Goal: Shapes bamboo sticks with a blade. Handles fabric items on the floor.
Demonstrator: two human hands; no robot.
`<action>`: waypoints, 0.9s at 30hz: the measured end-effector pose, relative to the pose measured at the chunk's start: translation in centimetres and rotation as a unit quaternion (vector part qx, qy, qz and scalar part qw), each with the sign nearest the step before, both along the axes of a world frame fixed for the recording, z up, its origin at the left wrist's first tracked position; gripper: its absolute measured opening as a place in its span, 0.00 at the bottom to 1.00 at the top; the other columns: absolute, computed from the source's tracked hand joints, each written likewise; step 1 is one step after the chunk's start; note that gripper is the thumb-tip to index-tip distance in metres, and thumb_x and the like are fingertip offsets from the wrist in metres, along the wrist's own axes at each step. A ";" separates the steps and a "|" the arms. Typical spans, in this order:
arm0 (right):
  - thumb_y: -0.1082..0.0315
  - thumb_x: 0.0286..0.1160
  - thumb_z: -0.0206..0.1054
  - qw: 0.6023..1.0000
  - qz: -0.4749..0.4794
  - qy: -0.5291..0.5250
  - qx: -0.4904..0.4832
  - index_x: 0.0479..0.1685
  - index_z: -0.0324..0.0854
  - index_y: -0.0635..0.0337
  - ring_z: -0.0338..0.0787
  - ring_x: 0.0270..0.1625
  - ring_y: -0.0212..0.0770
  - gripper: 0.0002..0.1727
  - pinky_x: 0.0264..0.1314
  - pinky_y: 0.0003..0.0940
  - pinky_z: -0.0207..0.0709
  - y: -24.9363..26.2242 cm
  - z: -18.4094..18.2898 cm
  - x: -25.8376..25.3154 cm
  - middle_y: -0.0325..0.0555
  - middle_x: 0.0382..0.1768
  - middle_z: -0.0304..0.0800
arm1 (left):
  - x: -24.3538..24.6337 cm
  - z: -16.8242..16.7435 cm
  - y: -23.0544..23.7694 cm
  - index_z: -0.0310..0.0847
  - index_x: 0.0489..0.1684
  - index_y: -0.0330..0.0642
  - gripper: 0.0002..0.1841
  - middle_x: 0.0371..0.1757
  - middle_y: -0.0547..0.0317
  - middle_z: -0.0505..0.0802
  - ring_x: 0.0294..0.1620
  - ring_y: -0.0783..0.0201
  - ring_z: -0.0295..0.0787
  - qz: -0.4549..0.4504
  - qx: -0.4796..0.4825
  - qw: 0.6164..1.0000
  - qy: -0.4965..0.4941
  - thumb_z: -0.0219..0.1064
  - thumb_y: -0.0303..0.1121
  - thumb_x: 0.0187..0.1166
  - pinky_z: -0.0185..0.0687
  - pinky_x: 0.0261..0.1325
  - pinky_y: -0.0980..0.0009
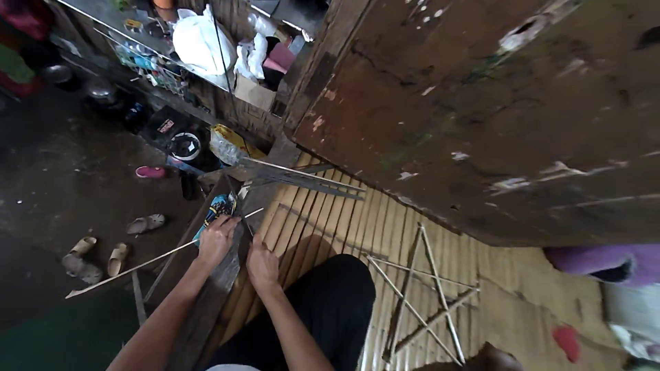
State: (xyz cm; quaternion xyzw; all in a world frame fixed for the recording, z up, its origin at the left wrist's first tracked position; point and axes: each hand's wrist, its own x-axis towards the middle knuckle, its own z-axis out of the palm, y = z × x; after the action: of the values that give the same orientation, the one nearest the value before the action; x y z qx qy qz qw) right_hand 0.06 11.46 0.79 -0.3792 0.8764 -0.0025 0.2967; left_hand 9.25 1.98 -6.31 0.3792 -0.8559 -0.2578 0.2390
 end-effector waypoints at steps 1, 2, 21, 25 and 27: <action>0.61 0.95 0.48 1.000 -0.001 0.000 -0.002 0.85 0.67 0.56 0.95 0.54 0.60 0.24 0.56 0.53 0.86 0.0 0.0 0.0 0.59 0.54 0.93 | -0.1 0.0 0.1 0.94 0.53 0.40 0.14 0.54 0.40 0.95 0.49 0.39 0.96 0.008 -0.001 1.000 0.003 0.62 0.23 0.82 0.90 0.49 0.43; 0.61 0.95 0.48 1.000 0.000 -0.001 -0.003 0.85 0.67 0.56 0.95 0.54 0.60 0.24 0.56 0.53 0.86 0.0 0.0 0.1 0.60 0.54 0.93 | -0.2 0.0 0.1 0.95 0.52 0.40 0.14 0.53 0.40 0.95 0.48 0.39 0.96 0.015 -0.006 1.000 0.006 0.62 0.22 0.81 0.90 0.48 0.43; 0.62 0.95 0.47 1.000 -0.012 0.000 0.021 0.87 0.64 0.57 0.95 0.54 0.60 0.26 0.57 0.54 0.86 -0.5 0.0 0.5 0.59 0.53 0.94 | -0.1 -0.8 -0.4 0.97 0.49 0.42 0.15 0.51 0.42 0.96 0.47 0.41 0.97 0.002 -0.041 0.998 0.043 0.62 0.20 0.78 0.91 0.46 0.47; 0.62 0.95 0.47 1.000 -0.015 0.009 0.013 0.83 0.67 0.59 0.95 0.54 0.60 0.23 0.56 0.53 0.86 -0.5 -0.2 0.6 0.59 0.53 0.93 | -0.3 -0.9 -0.4 0.97 0.47 0.41 0.14 0.49 0.42 0.96 0.44 0.43 0.97 0.006 -0.052 0.997 0.060 0.63 0.20 0.76 0.92 0.45 0.50; 0.62 0.95 0.47 1.000 -0.015 0.008 0.009 0.83 0.67 0.60 0.95 0.54 0.60 0.23 0.56 0.53 0.86 -0.4 -0.2 0.6 0.60 0.53 0.93 | -0.2 -1.1 -0.3 0.97 0.47 0.41 0.14 0.48 0.43 0.96 0.44 0.44 0.97 0.008 -0.056 0.996 0.063 0.63 0.20 0.76 0.92 0.44 0.50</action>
State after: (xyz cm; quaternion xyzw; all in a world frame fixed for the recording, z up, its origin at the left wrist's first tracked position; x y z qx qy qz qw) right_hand 0.67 11.03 0.63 -0.3632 0.8843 0.0041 0.2933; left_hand 9.00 1.66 -7.40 0.3547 -0.8493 -0.2312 0.3154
